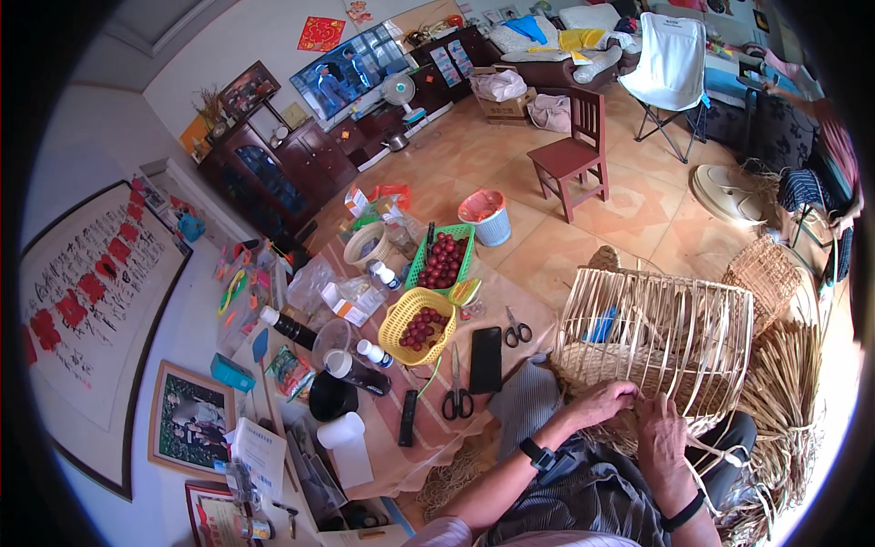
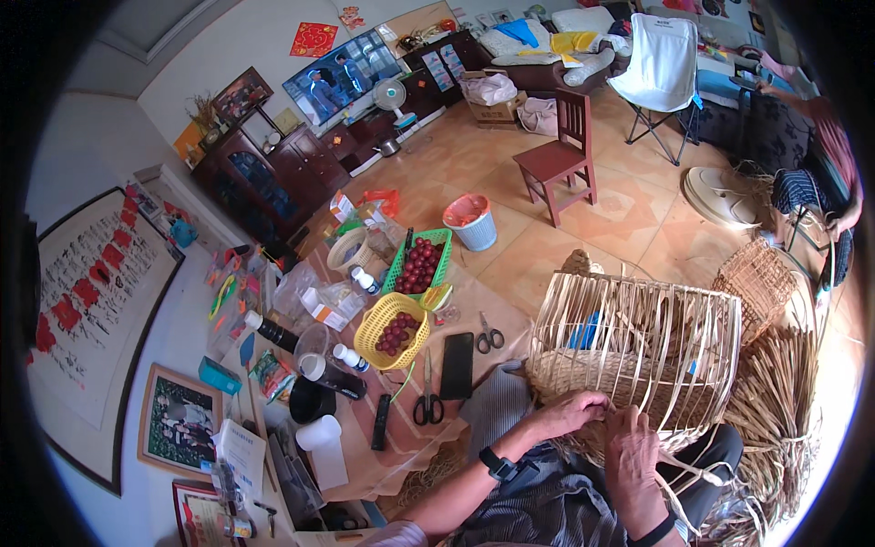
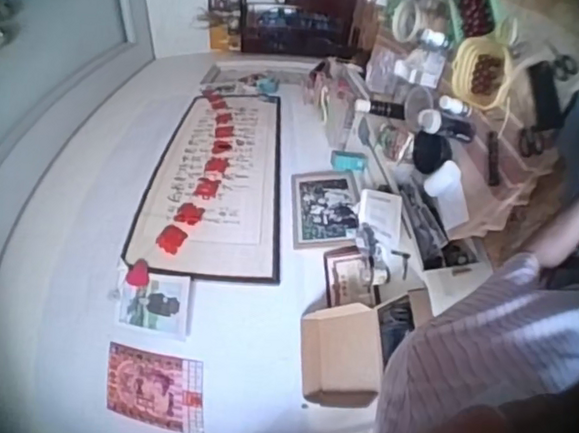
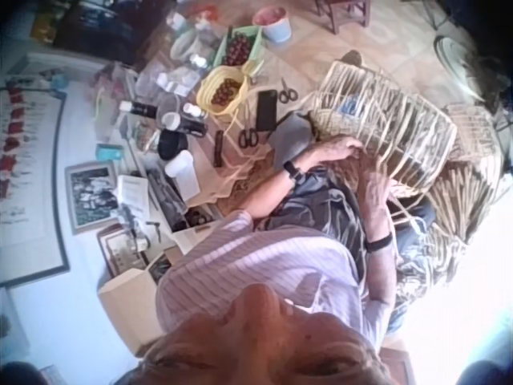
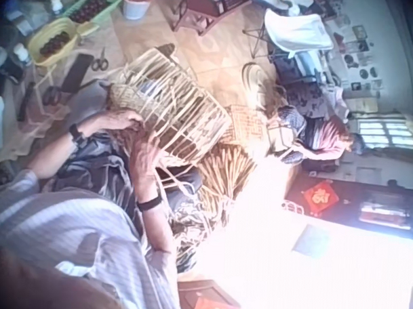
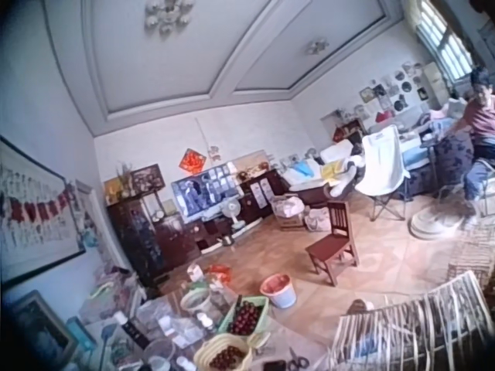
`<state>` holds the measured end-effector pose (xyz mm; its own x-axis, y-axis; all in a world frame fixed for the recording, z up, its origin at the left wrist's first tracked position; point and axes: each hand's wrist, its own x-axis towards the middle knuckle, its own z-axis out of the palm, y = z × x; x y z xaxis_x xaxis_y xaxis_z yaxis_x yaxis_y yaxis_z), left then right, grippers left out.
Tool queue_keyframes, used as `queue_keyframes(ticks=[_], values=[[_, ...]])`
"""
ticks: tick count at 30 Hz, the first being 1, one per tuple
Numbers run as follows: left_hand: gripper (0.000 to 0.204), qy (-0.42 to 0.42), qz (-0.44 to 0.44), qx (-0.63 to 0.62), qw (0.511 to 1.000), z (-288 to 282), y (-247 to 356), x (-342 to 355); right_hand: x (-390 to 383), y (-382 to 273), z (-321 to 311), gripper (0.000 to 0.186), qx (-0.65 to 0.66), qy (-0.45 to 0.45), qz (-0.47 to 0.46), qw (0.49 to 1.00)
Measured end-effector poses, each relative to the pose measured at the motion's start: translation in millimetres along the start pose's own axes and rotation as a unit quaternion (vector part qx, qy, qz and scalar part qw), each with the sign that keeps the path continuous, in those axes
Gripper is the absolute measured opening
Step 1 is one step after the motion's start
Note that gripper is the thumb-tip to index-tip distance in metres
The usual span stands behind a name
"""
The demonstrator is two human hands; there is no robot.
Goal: Weaving a bamboo or wicker basket by hand.
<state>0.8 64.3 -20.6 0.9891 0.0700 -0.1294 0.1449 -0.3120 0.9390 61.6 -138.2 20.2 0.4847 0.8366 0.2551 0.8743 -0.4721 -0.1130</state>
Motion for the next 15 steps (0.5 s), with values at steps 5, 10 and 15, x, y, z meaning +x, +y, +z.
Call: queue_keyframes(ticks=[5,10,15], values=[[0.018,0.058,0.005,0.049,0.997,8.1,4.8,-7.7,13.2,11.1,-21.6,0.021,0.027,-0.028,-0.038,0.999],[0.019,0.083,0.055,0.121,0.988,9.5,-7.2,-3.8,18.2,17.2,-33.2,0.028,0.098,-0.037,-0.081,0.991],[0.021,-0.002,0.088,0.119,0.989,-2.1,2.2,-1.1,-12.7,29.5,-34.3,0.046,0.08,-0.104,-0.085,0.988]])
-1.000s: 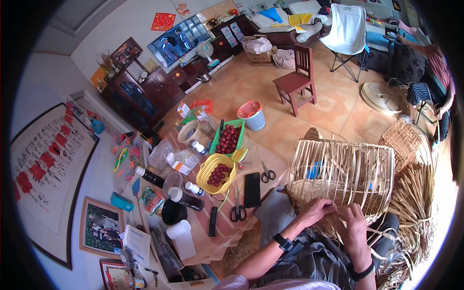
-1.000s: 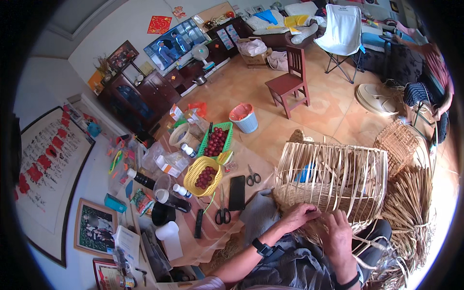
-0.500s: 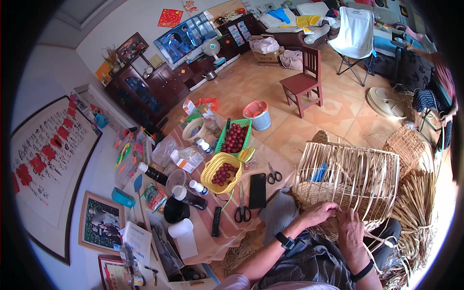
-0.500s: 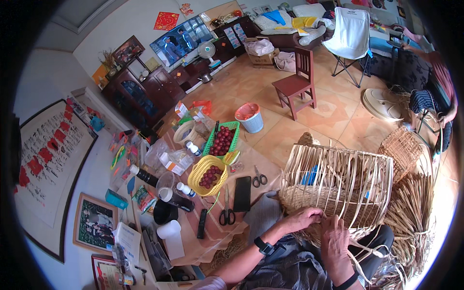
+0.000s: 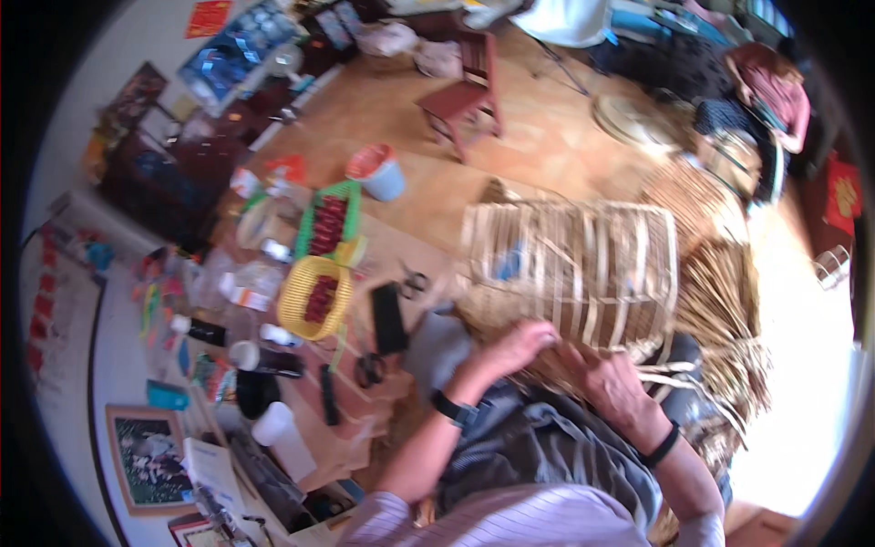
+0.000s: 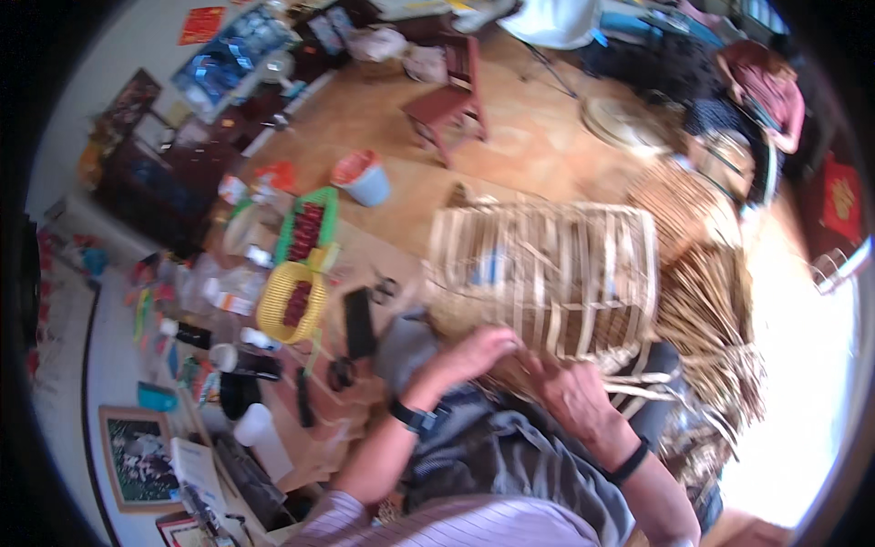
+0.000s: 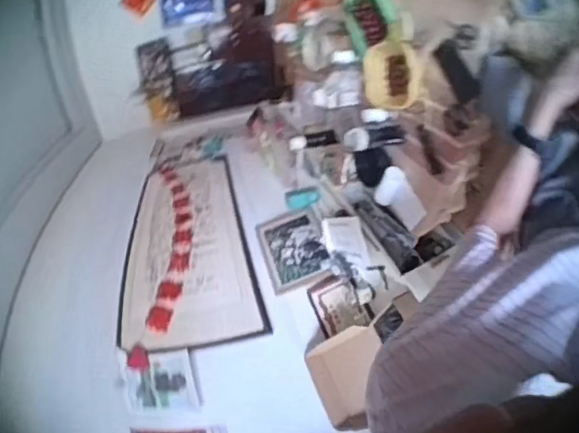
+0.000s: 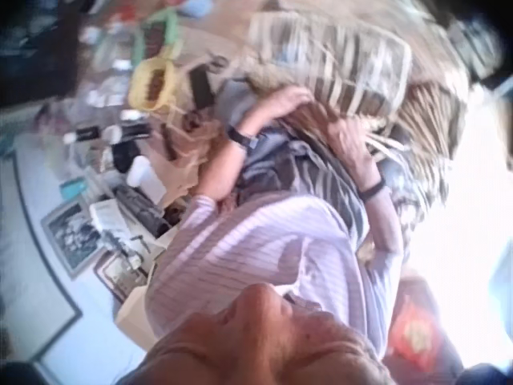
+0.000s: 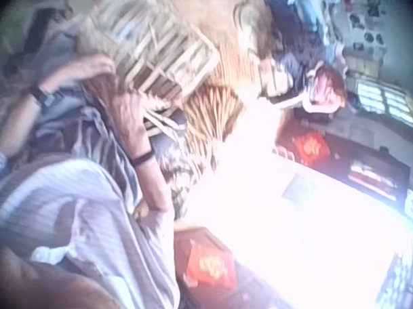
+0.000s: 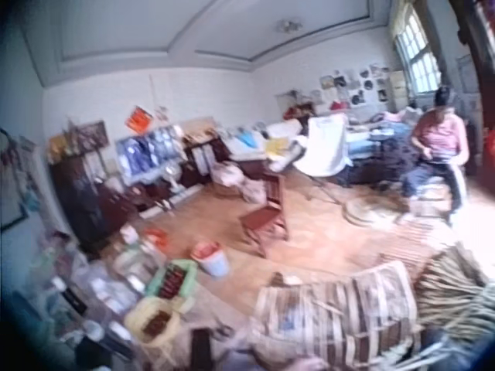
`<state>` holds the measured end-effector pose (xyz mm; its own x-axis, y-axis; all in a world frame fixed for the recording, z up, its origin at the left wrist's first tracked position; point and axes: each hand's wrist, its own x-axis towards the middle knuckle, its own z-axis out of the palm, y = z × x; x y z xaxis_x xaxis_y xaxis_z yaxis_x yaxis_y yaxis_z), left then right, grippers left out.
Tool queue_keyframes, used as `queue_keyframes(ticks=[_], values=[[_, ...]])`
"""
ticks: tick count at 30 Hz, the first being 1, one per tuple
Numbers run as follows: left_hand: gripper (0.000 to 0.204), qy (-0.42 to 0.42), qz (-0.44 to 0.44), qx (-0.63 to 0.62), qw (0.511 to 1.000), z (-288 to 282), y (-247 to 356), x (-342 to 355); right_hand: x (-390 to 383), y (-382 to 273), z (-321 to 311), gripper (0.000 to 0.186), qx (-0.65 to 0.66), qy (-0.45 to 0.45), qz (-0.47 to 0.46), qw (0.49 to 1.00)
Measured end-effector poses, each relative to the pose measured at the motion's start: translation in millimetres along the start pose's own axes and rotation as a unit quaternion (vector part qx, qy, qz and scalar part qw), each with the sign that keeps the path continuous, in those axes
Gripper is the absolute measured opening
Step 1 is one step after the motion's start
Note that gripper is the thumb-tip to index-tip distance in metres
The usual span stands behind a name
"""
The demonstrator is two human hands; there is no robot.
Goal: Weaving a bamboo or wicker basket by hand.
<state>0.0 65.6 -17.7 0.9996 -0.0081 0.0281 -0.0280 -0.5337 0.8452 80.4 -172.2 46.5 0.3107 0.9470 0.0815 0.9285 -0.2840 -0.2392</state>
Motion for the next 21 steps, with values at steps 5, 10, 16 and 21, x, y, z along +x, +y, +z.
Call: queue_keyframes(ticks=[5,10,16,21], values=[[0.024,0.07,-0.03,0.225,0.971,-40.9,43.5,-12.2,-43.4,28.0,3.5,0.043,0.075,0.107,0.057,0.99],[0.035,0.127,0.048,0.179,0.975,-30.1,62.4,-14.6,-63.9,41.8,0.2,0.028,0.182,0.122,0.209,0.953],[0.039,0.045,0.0,0.084,0.995,-16.6,51.3,-16.4,-54.4,-5.8,1.5,0.022,0.098,0.191,0.157,0.964],[0.028,0.008,0.008,0.038,0.999,-27.5,44.9,-9.7,-40.7,-24.7,35.6,0.026,0.223,0.086,0.146,0.96]])
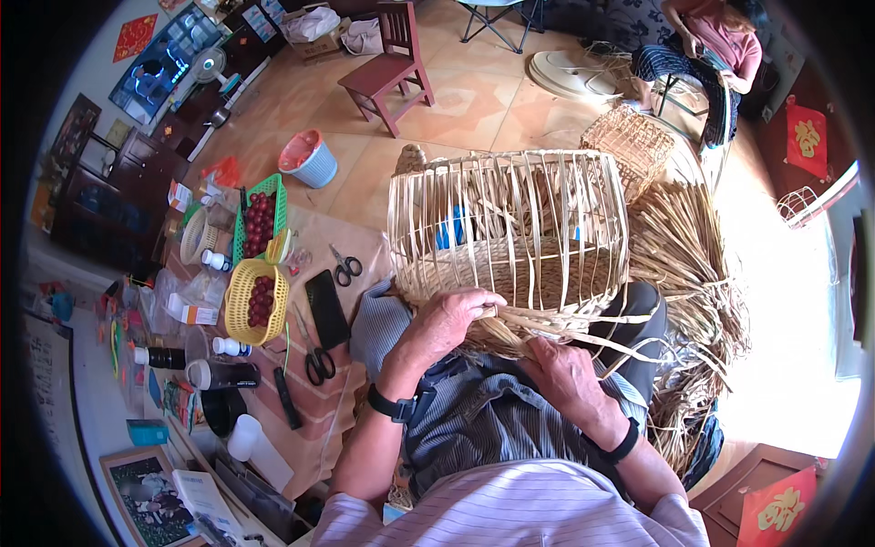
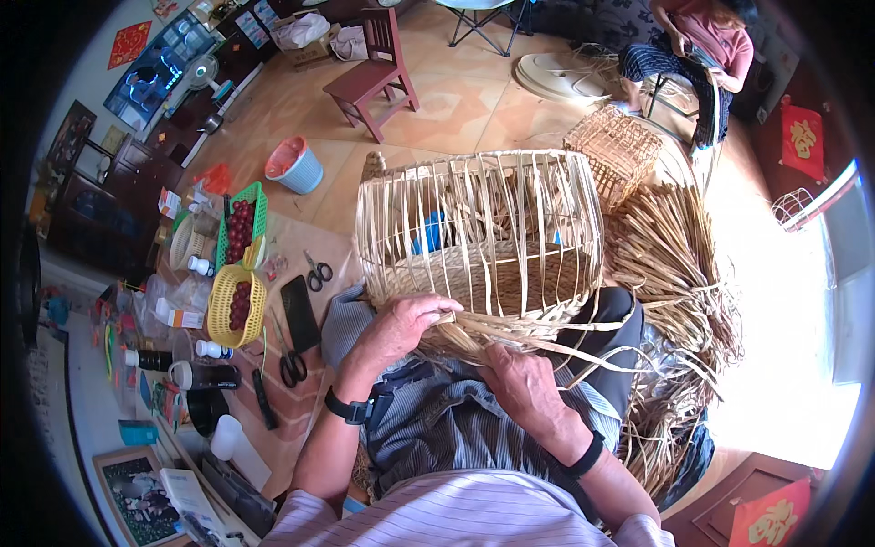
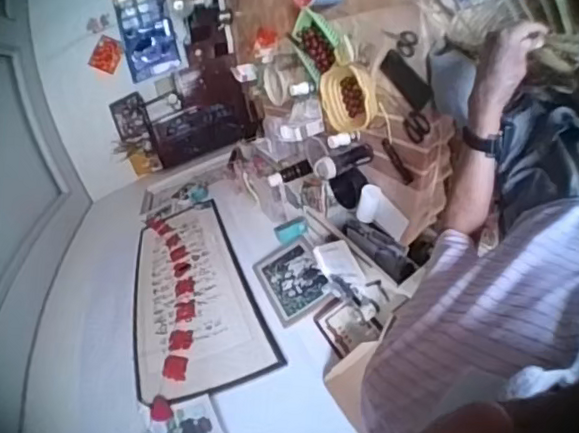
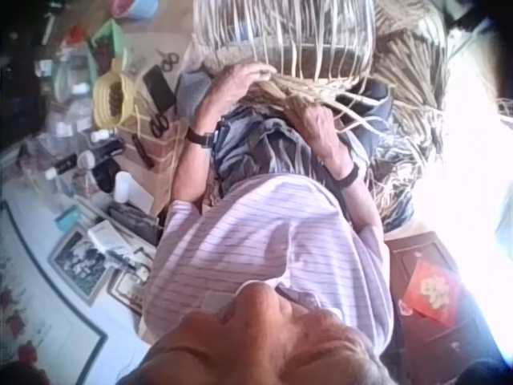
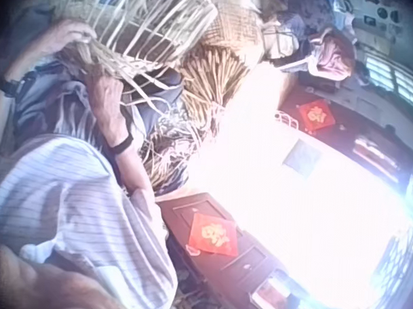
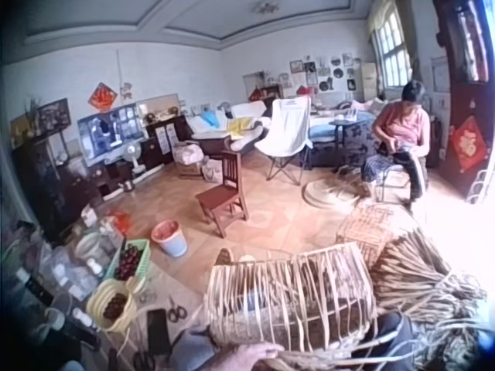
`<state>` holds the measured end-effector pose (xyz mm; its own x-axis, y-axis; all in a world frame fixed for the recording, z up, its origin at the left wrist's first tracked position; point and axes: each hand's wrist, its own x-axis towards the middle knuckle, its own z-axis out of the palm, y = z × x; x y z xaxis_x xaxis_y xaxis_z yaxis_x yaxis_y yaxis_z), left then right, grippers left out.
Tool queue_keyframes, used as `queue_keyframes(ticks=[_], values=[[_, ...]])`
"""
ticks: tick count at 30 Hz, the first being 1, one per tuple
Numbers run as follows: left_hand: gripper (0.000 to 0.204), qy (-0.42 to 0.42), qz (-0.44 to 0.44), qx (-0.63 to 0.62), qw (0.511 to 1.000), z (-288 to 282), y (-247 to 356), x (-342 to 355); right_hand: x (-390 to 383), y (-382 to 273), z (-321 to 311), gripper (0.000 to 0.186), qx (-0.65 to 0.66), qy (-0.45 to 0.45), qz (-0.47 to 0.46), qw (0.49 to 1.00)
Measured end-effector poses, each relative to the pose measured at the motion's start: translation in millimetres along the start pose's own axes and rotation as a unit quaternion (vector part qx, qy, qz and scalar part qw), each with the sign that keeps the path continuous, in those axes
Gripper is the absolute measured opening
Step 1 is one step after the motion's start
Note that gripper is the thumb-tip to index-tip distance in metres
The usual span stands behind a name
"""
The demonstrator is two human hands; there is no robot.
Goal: Weaving a bamboo or wicker basket by hand.
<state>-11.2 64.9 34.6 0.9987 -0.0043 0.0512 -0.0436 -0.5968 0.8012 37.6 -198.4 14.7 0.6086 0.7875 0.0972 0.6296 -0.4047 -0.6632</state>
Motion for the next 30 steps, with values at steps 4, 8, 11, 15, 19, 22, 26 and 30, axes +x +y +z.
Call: queue_keyframes(ticks=[4,8,11,15,19,22,26,30], values=[[0.022,0.026,-0.033,0.011,0.999,9.6,1.2,2.5,-5.1,-10.0,15.2,0.015,0.065,-0.018,-0.003,0.998],[0.022,0.058,-0.035,0.001,0.998,14.3,2.9,-0.1,1.0,-43.5,3.6,0.014,0.158,-0.047,-0.014,0.986],[0.025,0.033,0.002,0.035,0.999,8.1,2.4,-6.2,21.2,-35.4,-35.0,0.023,0.402,-0.144,0.187,0.885],[0.041,0.029,0.034,0.07,0.997,11.0,2.4,-14.3,27.9,-13.1,-66.5,0.026,0.665,-0.157,0.27,0.679],[0.049,0.032,-0.006,0.082,0.996,23.1,3.5,-18.8,21.3,0.3,-56.8,0.026,0.45,-0.126,0.161,0.87],[0.049,0.045,-0.008,0.074,0.996,25.8,2.2,-19.1,8.2,4.1,-31.4,0.042,0.105,-0.048,-0.02,0.993],[0.049,0.044,-0.012,0.051,0.998,23.6,0.1,-18.6,-13.1,6.0,-3.0,0.046,0.008,-0.041,0.006,0.999],[0.047,0.049,0.008,0.047,0.998,22.1,1.5,-18.4,-22.5,-6.6,-21.2,0.038,0.102,-0.152,0.086,0.979]])
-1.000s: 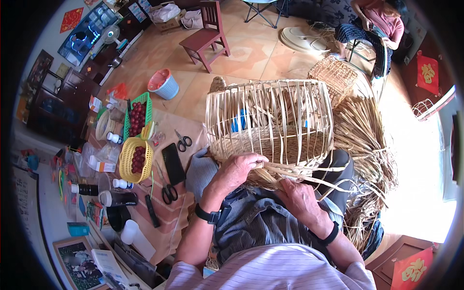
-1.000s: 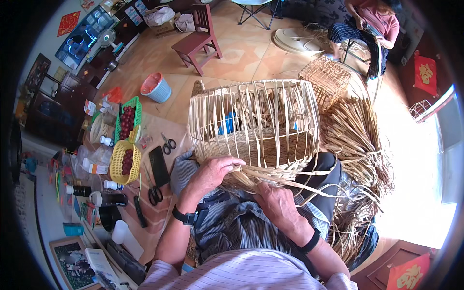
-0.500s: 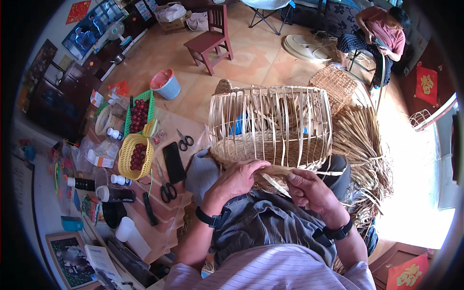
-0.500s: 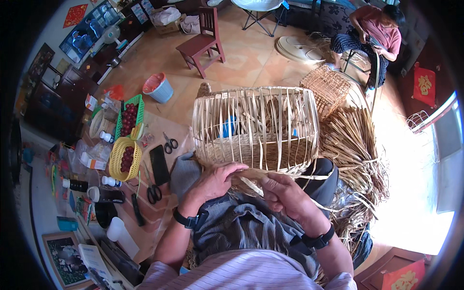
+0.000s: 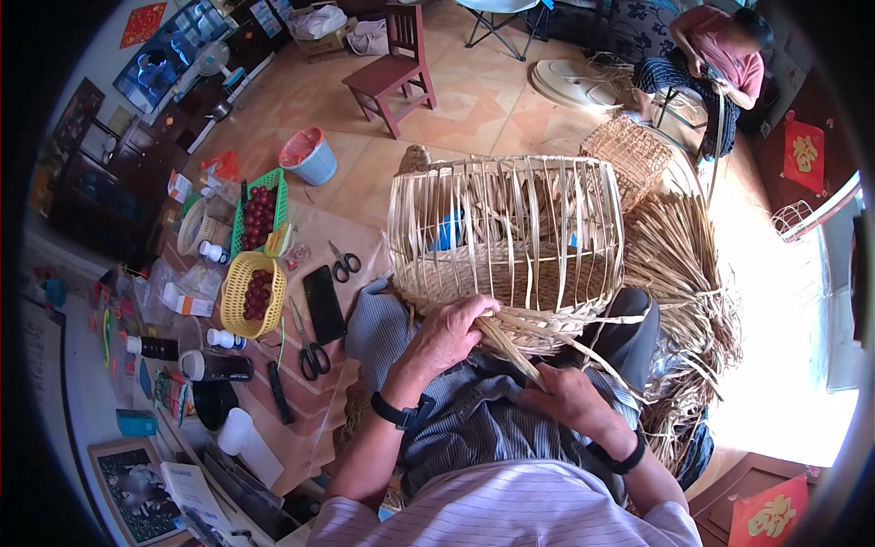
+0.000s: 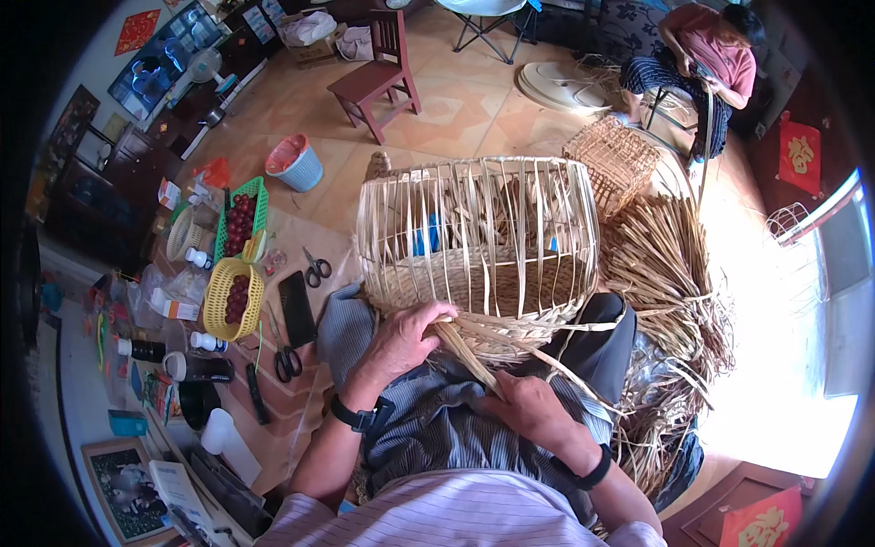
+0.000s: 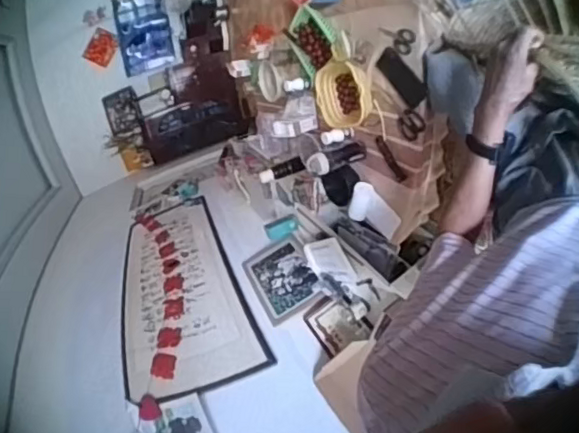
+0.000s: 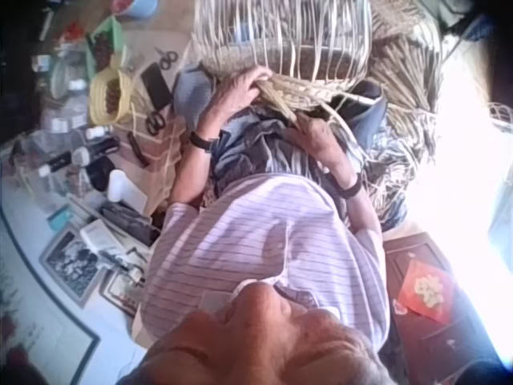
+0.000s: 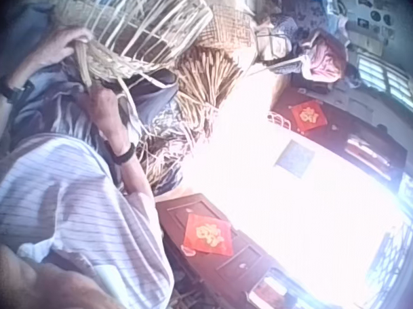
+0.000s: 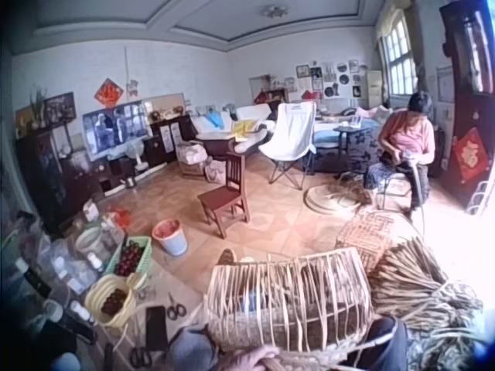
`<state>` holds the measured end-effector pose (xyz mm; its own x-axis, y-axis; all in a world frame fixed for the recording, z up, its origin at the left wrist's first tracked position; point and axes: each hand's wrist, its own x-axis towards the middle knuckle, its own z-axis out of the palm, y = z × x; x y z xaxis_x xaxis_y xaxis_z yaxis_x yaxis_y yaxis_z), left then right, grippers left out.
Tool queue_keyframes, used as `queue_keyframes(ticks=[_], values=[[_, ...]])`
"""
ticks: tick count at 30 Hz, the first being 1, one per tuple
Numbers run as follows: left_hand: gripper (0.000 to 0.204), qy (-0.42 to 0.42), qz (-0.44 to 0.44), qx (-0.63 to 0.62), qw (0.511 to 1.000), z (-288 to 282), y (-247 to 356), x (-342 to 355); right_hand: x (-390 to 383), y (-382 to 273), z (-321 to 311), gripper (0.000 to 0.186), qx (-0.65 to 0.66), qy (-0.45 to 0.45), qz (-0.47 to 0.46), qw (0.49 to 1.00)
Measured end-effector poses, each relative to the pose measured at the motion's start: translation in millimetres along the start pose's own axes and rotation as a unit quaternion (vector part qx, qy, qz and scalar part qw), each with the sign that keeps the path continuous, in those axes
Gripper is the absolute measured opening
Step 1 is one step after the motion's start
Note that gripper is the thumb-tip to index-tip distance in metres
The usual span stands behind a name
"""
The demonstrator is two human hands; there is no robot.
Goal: Weaving a bamboo or wicker basket by hand.
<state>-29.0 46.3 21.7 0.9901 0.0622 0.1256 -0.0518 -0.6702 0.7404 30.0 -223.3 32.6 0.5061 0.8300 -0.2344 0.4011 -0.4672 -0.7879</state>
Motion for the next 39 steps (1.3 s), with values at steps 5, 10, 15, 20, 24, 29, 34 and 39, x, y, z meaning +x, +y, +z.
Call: queue_keyframes(ticks=[5,10,15,20,24,29,34,39], values=[[0.039,0.002,0.0,-0.022,1.0,1.7,-0.7,0.0,-36.3,-44.0,-66.6,0.038,0.392,-0.059,0.062,0.916],[0.028,0.025,-0.004,0.065,0.998,5.7,-8.0,4.3,-50.6,-38.7,-119.4,0.054,0.624,0.102,-0.169,0.756],[0.023,0.025,-0.018,0.058,0.998,7.5,-10.0,5.4,-4.5,-10.9,-93.5,0.017,0.436,0.143,-0.034,0.888],[0.02,0.044,0.001,0.058,0.997,10.8,-6.6,4.5,59.5,-26.6,-20.6,0.031,0.148,0.094,-0.107,0.979],[0.022,0.089,0.024,0.06,0.994,20.6,-4.6,4.6,96.0,-30.3,-7.5,0.021,0.3,0.167,-0.108,0.933],[0.061,0.133,0.015,0.107,0.985,37.6,4.1,-0.1,107.2,-10.4,-37.9,0.019,0.558,0.175,-0.041,0.81],[0.101,0.072,-0.031,0.271,0.959,58.3,24.5,-2.8,118.1,-11.8,-46.3,0.03,0.367,0.154,-0.046,0.916],[0.085,0.056,-0.031,0.409,0.91,69.1,24.4,6.5,128.0,-19.9,-51.4,0.029,0.085,0.146,-0.203,0.965]])
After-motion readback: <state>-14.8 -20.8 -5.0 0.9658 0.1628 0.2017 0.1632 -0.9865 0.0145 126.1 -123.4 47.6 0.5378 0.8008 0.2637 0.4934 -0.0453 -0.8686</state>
